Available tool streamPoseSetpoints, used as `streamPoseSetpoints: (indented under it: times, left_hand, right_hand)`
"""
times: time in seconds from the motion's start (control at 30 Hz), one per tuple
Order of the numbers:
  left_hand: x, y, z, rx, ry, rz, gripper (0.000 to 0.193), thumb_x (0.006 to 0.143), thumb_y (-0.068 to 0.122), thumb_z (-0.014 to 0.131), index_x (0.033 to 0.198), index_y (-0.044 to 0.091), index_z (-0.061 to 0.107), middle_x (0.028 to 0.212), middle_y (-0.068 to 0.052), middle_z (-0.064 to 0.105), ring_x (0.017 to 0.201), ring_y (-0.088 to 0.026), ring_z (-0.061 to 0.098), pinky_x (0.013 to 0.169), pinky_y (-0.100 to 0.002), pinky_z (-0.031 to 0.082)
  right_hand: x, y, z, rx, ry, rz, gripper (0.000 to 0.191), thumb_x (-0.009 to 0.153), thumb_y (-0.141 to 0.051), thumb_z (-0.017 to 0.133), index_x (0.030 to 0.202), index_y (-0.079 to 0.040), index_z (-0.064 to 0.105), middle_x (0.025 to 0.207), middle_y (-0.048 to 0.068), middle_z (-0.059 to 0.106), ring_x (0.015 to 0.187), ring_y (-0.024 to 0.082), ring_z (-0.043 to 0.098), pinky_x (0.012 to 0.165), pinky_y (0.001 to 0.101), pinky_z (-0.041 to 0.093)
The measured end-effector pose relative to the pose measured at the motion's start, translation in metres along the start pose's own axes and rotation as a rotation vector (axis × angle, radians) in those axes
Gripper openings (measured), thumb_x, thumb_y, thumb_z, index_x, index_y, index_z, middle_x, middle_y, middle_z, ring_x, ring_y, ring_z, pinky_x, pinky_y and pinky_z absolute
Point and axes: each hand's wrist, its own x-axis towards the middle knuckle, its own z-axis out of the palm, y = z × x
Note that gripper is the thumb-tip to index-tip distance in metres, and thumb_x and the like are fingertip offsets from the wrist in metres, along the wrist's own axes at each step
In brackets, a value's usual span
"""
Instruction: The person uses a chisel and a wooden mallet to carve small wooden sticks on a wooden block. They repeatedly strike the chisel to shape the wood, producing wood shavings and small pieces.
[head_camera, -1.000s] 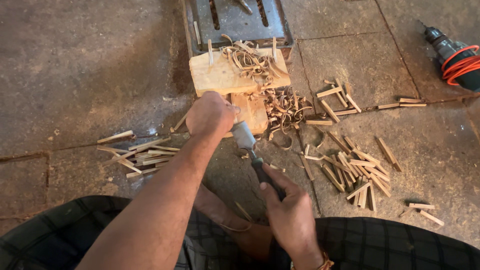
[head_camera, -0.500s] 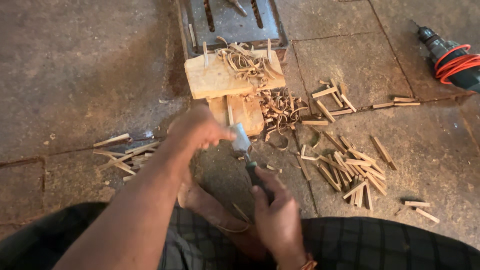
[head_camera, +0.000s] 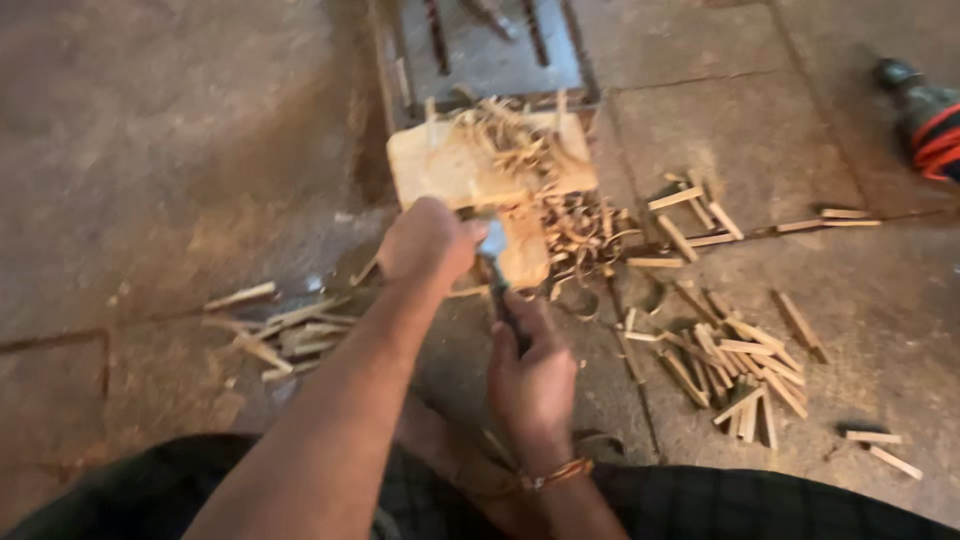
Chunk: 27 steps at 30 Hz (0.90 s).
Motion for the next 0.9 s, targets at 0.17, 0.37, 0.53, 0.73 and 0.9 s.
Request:
streamPoseSetpoints:
  times: [0.17, 0.37, 0.53, 0.73, 0.9]
  left_hand:
    - [0.0, -0.012, 0.002, -0.097, 0.11, 0.203, 0.038, 0.087, 0.048, 0.072, 0.098, 0.013, 0.08, 0.096, -0.017, 0.077, 0.095, -0.035, 0.075, 0.082, -0.047, 0.057]
    - [0.002, -0.019, 0.005, -0.098, 0.135, 0.202, 0.034, 0.085, 0.048, 0.074, 0.102, 0.019, 0.08, 0.094, -0.016, 0.076, 0.094, -0.036, 0.073, 0.083, -0.047, 0.056]
    - [-0.005, -0.013, 0.013, -0.084, 0.075, 0.198, 0.027, 0.082, 0.043, 0.079, 0.094, 0.019, 0.082, 0.09, -0.011, 0.078, 0.086, -0.031, 0.075, 0.079, -0.045, 0.057]
    - [-0.007, -0.009, 0.014, -0.106, 0.116, 0.169, 0.023, 0.081, 0.042, 0.082, 0.088, 0.02, 0.08, 0.088, -0.009, 0.078, 0.086, -0.028, 0.075, 0.078, -0.044, 0.056]
    - [-0.006, -0.012, 0.015, -0.149, 0.127, 0.185, 0.023, 0.079, 0.041, 0.082, 0.087, 0.02, 0.08, 0.088, -0.006, 0.078, 0.088, -0.028, 0.074, 0.08, -0.043, 0.056]
  right_hand:
    - [0.013, -0.009, -0.02, 0.194, -0.133, 0.072, 0.04, 0.093, -0.015, 0.065, 0.132, -0.009, 0.068, 0.089, 0.009, 0.078, 0.063, 0.017, 0.06, 0.054, 0.0319, 0.048]
    - [0.011, -0.014, -0.071, 0.46, -0.135, 0.244, 0.049, 0.093, -0.012, 0.061, 0.142, -0.015, 0.06, 0.069, -0.002, 0.064, 0.047, 0.007, 0.051, 0.041, 0.0253, 0.04]
    - [-0.009, -0.004, -0.093, 0.207, -0.128, 0.236, 0.048, 0.092, -0.012, 0.065, 0.139, -0.014, 0.066, 0.066, -0.002, 0.06, 0.046, 0.007, 0.048, 0.041, 0.0269, 0.037]
    - [-0.028, 0.0, -0.088, 0.025, -0.215, 0.255, 0.046, 0.089, -0.018, 0.071, 0.135, -0.018, 0.071, 0.059, 0.0, 0.061, 0.043, 0.009, 0.052, 0.041, 0.0277, 0.042]
    - [-0.03, -0.004, -0.084, -0.031, -0.226, 0.234, 0.043, 0.088, -0.018, 0.069, 0.132, -0.019, 0.072, 0.057, 0.001, 0.06, 0.044, 0.009, 0.052, 0.043, 0.0281, 0.043]
